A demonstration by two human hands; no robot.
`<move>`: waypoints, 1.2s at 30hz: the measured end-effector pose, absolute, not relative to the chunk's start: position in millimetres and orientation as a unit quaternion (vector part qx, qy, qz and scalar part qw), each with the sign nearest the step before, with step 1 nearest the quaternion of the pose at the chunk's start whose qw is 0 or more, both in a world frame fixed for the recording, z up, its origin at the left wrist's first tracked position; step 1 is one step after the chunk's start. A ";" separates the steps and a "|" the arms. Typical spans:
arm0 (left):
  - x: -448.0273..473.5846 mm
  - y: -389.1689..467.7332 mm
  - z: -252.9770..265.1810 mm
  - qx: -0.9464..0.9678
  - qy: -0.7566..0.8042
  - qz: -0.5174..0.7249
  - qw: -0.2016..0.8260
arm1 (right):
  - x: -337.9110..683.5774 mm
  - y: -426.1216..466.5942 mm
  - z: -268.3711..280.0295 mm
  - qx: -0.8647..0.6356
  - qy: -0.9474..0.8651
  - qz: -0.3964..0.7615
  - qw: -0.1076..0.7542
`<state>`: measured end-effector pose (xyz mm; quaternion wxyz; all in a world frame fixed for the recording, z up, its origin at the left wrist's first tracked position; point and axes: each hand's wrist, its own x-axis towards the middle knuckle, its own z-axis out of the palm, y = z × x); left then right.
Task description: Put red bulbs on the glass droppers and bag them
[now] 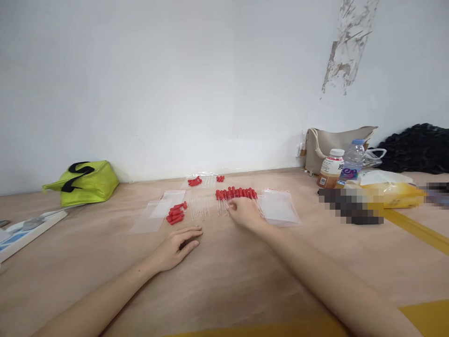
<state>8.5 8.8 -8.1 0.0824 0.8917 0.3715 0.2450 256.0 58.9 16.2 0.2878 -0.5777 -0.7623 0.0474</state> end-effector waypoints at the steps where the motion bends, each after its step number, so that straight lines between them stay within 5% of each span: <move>1: 9.2 9.1 -8.1 0.892 0.372 0.244 0.085 | 250.5 66.3 18.9 -0.587 -0.747 0.066 0.305; 10: 9.6 10.9 -7.3 0.894 0.369 0.240 0.085 | 177.4 106.6 5.9 -0.674 -0.690 0.016 0.264; 36: 9.8 11.9 -5.3 0.894 0.365 0.243 0.089 | 167.7 105.8 1.2 -0.663 -0.720 -0.001 0.205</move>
